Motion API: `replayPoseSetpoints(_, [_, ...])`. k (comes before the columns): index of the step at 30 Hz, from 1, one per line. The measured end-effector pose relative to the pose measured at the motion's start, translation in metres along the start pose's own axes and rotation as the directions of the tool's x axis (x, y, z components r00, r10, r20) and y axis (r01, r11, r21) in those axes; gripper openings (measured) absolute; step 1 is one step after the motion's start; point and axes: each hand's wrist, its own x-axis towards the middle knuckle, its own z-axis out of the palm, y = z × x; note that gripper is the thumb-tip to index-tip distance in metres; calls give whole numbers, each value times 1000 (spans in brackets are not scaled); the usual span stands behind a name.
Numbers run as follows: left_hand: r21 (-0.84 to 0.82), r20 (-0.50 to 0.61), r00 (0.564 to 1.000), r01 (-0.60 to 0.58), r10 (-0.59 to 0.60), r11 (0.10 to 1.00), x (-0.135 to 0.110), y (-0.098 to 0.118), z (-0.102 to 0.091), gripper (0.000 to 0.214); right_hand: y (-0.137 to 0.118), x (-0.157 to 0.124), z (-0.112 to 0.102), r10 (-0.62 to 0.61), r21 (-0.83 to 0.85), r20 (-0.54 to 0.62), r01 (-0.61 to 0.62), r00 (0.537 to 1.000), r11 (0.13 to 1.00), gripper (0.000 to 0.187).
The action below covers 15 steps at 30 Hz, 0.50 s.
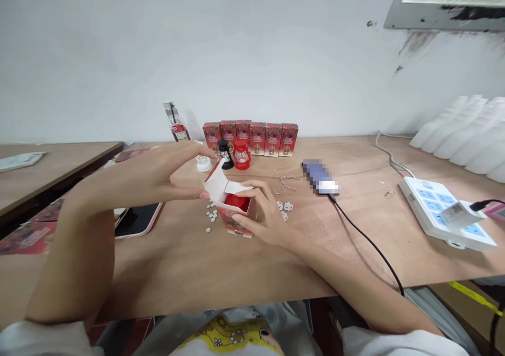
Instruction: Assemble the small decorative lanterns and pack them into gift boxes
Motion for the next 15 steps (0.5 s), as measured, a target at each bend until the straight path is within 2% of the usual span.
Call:
replayPoseSetpoints(5, [-116,97,994,-36,47,993,9,-7,8,45,5,-2,2,142,159,-19,-137,990,978,23])
replayPoseSetpoints(10, [-234,70,984,-141,161,962,20,6,18,51,6,-4,4,296,294,-58,-267,953,918,23])
replayPoseSetpoints(12, [-254,77,974,-187,212,949,23,12,22,49,5,-6,5,321,341,-55,-284,945,896,21])
replayPoseSetpoints(15, [-247,117,962,-210,245,946,26,18,27,41,2,-9,8,302,352,-85,-255,950,901,35])
